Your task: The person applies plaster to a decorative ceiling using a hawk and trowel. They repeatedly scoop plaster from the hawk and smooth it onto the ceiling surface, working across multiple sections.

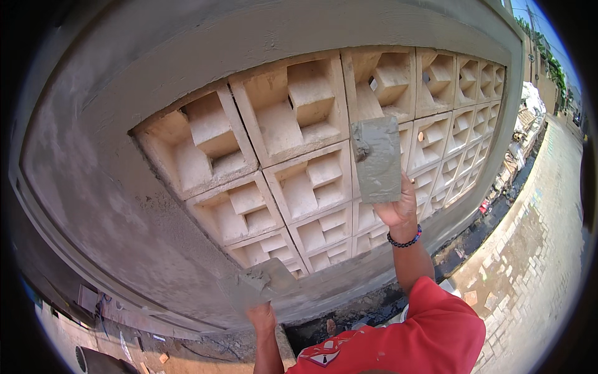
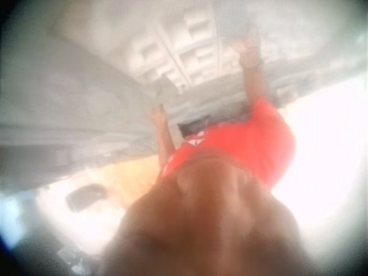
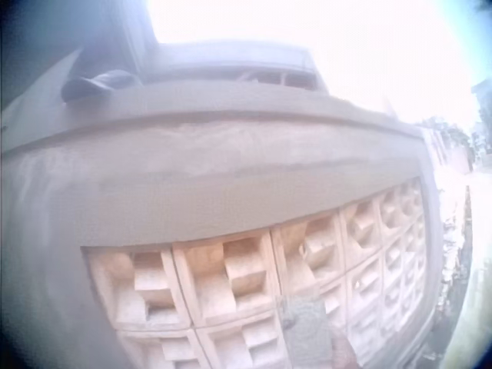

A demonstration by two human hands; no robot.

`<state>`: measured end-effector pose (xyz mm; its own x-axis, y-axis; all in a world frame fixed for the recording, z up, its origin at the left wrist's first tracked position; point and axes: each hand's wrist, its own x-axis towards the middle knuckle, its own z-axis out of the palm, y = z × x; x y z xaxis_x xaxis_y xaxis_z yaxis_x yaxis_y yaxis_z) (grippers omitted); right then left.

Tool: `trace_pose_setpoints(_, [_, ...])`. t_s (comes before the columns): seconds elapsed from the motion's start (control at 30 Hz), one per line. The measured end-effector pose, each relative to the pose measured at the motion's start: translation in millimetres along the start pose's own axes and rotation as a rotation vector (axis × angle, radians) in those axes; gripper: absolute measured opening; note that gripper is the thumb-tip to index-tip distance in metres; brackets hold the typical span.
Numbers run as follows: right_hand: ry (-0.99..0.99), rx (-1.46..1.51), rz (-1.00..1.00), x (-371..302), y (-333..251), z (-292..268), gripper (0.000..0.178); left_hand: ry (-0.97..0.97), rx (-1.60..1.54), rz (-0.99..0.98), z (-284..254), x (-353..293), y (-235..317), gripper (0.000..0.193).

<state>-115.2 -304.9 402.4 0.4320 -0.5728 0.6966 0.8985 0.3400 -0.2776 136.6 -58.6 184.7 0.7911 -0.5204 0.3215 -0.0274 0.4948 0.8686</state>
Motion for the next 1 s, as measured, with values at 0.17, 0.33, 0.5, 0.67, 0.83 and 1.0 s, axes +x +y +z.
trace_pose_setpoints(0.17, [0.040,-0.500,-0.349,63,-110,2,0.042,-0.006,-0.017,-0.009,26,-15,40,0.034])
trace_pose_setpoints(0.33, [0.123,-0.740,-0.552,128,-184,7,0.045,-0.033,-0.018,0.029,30,-16,41,0.038])
trace_pose_setpoints(0.5, [0.144,-1.001,-0.678,171,-199,12,0.045,-0.051,-0.077,0.032,50,-21,41,0.042])
trace_pose_setpoints(0.67, [0.288,-1.515,-0.886,199,-198,12,0.042,-0.019,-0.065,0.028,59,-28,30,0.038])
trace_pose_setpoints(0.83, [0.232,-1.937,-1.298,208,-178,14,0.043,0.029,0.004,0.038,68,-29,20,0.026])
trace_pose_setpoints(1.0, [0.039,-1.949,-1.226,203,-145,17,0.041,0.045,0.187,0.011,62,-26,9,0.016])
